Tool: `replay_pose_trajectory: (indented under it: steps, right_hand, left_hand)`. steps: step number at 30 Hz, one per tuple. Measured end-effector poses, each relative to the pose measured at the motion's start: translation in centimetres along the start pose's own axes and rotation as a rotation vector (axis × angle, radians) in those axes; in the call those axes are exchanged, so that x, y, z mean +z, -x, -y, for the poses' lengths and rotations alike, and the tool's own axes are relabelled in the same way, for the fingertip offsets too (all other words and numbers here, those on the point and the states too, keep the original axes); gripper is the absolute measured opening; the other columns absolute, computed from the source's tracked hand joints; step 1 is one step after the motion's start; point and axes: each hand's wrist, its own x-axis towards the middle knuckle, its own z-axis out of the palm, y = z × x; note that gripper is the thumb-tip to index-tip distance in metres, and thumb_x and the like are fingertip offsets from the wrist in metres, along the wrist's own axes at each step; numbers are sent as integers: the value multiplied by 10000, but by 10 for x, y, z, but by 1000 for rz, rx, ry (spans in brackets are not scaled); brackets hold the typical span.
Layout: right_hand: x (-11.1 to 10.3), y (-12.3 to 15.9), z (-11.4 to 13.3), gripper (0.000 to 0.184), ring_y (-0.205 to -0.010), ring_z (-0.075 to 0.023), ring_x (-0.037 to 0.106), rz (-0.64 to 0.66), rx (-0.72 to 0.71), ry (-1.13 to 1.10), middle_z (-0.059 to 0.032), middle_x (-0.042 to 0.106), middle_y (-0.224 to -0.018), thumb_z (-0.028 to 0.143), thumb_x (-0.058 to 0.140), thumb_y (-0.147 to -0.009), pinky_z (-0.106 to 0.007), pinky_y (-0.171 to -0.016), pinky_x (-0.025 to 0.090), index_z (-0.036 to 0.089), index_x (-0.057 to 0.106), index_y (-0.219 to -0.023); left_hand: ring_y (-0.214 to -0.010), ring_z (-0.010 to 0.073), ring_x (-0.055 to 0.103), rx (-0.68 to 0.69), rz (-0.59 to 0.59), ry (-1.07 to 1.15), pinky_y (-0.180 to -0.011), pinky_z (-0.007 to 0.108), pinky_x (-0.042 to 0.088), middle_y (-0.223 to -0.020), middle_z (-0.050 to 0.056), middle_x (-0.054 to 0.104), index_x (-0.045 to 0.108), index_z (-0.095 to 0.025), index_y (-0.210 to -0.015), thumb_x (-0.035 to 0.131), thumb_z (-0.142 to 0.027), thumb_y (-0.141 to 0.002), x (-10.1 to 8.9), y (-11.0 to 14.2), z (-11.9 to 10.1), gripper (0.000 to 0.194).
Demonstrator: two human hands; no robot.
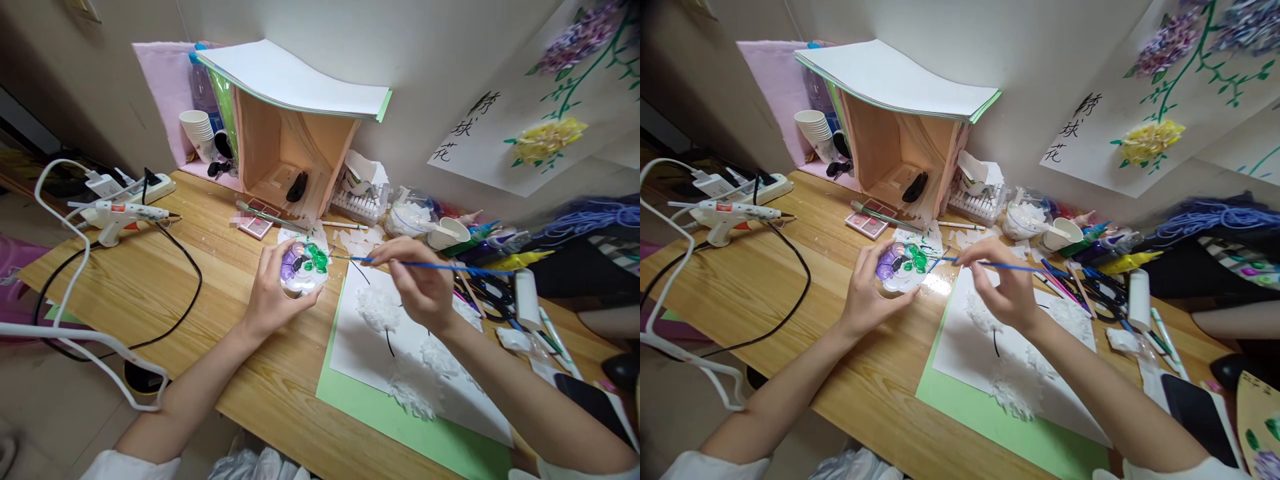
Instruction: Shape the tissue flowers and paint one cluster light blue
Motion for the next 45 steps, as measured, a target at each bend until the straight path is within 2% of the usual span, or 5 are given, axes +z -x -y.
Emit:
replay_pose_trajectory:
  steps: [20,27,35,39,45]
  right_hand:
    - [4,2,-12,194,-781,-160,623,-34,252,-133,-45,640,-848,282,436,-886,-318,-689,513,201,606,-933]
    - [59,2,-45,207,-914,-208,569,390,-171,351,-93,645,-968,140,421,-870,-386,-786,505,189,548,-1025]
    - [109,-3,-37,294,-828,-144,585,377,-154,584,-25,581,-754,176,315,-904,-254,-714,518,191,529,-704]
    - [71,-2,-34,161,-895,-158,560,392,-103,589,-29,605,-893,133,437,-852,-257,-734,497,199,579,-890]
    - [-71,39,-46,174,-890,-216,529,213,141,639,-102,623,-938,184,434,-865,-362,-795,434,147,587,-936]
  left_hand:
    - [-1051,233,491,-44,-66,-45,-919,377,424,-1102,87,501,421,-196,-1232,727,-309,-627,-2,-2,1,688]
    - [-1109,240,466,-61,-324,-35,-976,396,380,-1145,107,460,386,-160,-1262,721,-307,-627,-8,-5,6,733]
    - [-1094,251,472,38,-284,-40,-960,411,394,-1123,107,460,398,-161,-1271,742,-301,-590,-4,-3,10,775]
    - [-1078,254,474,56,-226,-66,-950,412,398,-1124,111,468,398,-157,-1270,750,-297,-586,5,1,8,781]
    - [-1076,256,462,122,11,-53,-934,414,405,-1124,114,481,381,-185,-1264,732,-312,-627,33,6,-13,738]
